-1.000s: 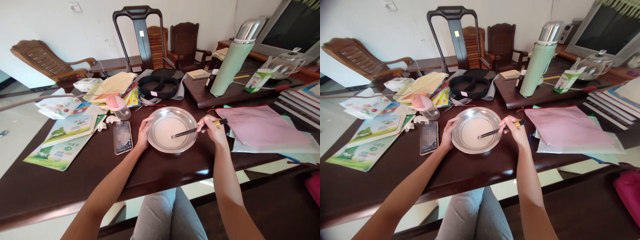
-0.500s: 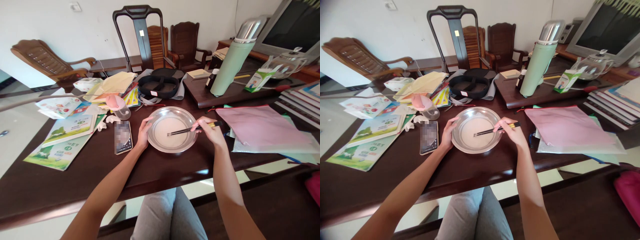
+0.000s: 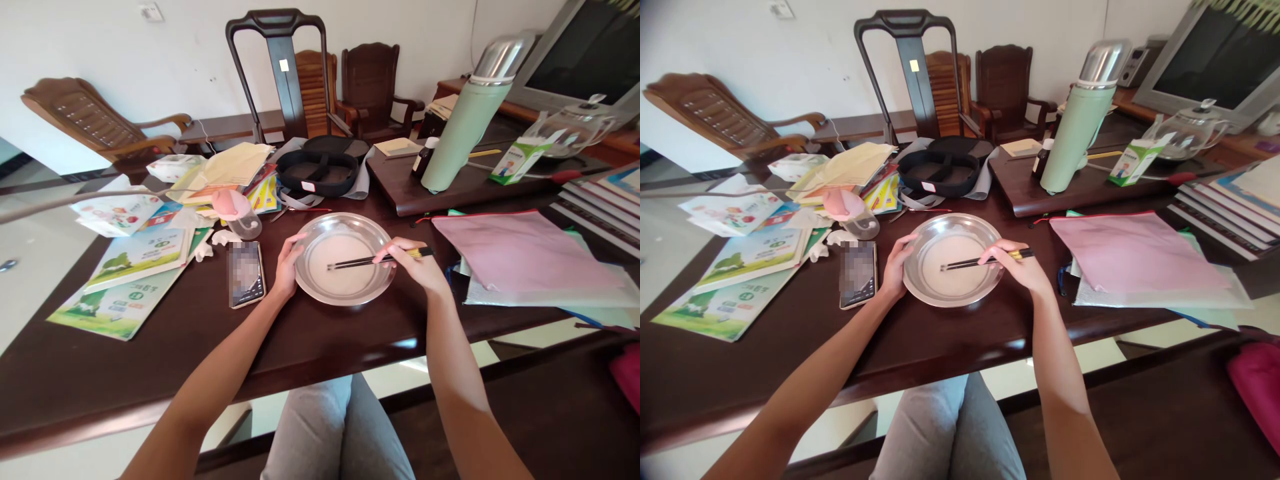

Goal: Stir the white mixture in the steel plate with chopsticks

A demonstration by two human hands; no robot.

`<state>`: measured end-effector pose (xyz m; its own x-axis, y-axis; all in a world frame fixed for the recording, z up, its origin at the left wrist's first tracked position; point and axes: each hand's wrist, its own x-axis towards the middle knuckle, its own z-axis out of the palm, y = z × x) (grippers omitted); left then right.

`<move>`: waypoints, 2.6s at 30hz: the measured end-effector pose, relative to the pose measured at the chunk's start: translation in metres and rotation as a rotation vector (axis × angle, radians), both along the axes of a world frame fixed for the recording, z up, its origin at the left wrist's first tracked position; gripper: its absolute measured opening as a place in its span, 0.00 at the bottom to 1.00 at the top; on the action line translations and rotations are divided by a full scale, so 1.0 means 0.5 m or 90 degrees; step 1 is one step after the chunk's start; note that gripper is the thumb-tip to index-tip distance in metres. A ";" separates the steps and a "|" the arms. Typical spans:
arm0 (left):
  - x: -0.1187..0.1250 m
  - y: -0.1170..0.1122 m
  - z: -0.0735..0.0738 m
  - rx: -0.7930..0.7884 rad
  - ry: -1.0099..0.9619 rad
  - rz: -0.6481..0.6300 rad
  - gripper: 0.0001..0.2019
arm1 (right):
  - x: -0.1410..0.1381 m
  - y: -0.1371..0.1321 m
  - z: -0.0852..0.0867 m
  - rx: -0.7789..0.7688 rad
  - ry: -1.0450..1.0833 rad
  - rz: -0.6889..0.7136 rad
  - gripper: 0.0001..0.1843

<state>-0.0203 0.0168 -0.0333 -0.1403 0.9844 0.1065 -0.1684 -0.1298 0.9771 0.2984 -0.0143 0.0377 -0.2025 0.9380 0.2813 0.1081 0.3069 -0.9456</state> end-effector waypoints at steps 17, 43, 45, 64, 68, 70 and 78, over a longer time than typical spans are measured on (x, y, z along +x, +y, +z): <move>0.002 -0.001 0.003 -0.003 -0.005 0.000 0.19 | 0.000 0.006 0.002 0.040 0.010 -0.087 0.32; 0.001 -0.001 0.002 -0.003 -0.012 -0.006 0.19 | 0.001 0.005 0.001 0.027 0.038 -0.109 0.33; 0.001 -0.002 0.003 -0.001 -0.010 -0.003 0.18 | 0.010 0.007 -0.003 0.030 0.087 -0.164 0.34; 0.000 0.001 -0.005 -0.012 -0.041 -0.002 0.21 | -0.008 0.004 -0.004 -0.009 0.059 -0.038 0.34; 0.004 0.002 -0.009 -0.042 -0.151 -0.013 0.26 | -0.013 0.011 -0.001 0.028 0.046 -0.070 0.34; 0.000 0.004 -0.003 -0.083 -0.217 -0.024 0.27 | -0.007 0.017 -0.007 0.044 0.085 -0.128 0.34; -0.015 0.003 0.058 -0.244 -0.431 -0.005 0.29 | -0.001 0.015 -0.021 -0.002 0.147 -0.093 0.34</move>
<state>-0.0279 0.0181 -0.0044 -0.0465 0.9365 -0.3476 -0.7445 0.1995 0.6371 0.2979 -0.0067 0.0272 0.0045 0.9534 0.3018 -0.0680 0.3014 -0.9511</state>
